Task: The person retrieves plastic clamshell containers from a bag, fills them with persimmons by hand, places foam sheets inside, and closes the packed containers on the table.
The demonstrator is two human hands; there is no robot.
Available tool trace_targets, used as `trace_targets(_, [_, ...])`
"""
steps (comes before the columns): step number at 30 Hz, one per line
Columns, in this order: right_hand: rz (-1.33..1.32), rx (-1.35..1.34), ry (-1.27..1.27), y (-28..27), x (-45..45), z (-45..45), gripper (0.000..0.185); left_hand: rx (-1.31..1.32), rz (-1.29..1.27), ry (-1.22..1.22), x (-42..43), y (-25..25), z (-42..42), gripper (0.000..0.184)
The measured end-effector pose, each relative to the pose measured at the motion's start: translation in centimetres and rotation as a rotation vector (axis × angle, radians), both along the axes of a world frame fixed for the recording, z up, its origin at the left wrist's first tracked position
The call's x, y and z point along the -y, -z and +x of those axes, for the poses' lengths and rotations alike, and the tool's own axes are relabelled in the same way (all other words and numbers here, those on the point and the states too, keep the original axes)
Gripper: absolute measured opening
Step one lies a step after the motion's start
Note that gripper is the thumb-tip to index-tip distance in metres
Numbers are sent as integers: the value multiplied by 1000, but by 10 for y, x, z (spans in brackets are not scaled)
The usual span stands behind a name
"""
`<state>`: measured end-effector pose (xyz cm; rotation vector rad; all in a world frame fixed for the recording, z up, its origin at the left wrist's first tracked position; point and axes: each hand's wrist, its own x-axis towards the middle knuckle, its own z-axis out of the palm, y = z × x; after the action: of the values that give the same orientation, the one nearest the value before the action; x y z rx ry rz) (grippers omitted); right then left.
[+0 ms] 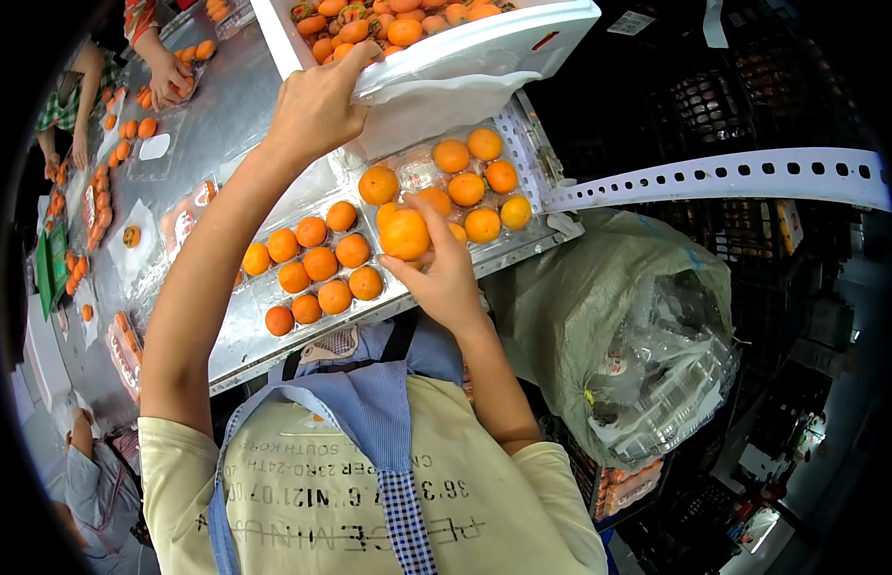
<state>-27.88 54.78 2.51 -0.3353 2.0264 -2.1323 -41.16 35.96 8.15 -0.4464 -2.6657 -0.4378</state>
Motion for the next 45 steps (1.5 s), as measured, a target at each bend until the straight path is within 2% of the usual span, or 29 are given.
trace_targets(4, [164, -94, 15, 1, 0, 3, 59, 4, 5, -3, 0, 0, 0, 49])
trace_targets(7, [170, -64, 24, -2, 0, 6, 58, 0, 6, -2, 0, 0, 0, 49])
trace_targets(10, [14, -60, 12, 9, 1, 6, 56, 2, 4, -3, -1, -1, 1, 48])
trace_targets(13, [-261, 304, -71, -8, 1, 10, 57, -1, 5, -5, 0, 1, 0, 48])
trace_targets(19, [-382, 332, -100, -8, 6, 11, 60, -22, 17, 3, 0, 1, 0, 48])
trace_targets(28, [-356, 415, -144, 9, 0, 9, 55, 5, 19, -12, -1, 0, 1, 48])
trace_targets(31, [-386, 330, -37, 7, 6, 8, 52, 17, 19, -17, -1, -1, 1, 47])
trace_targets(38, [-237, 145, 126, 6, -17, -21, 56, 24, 37, -14, -1, 0, 1, 47])
trace_targets(41, [-145, 76, 161, 2, -33, -41, 52, -37, 37, 7, -2, -1, 2, 39])
trace_targets(45, [111, 47, 193, 1, -40, -65, 49, -14, 37, -6, -2, -1, 2, 41])
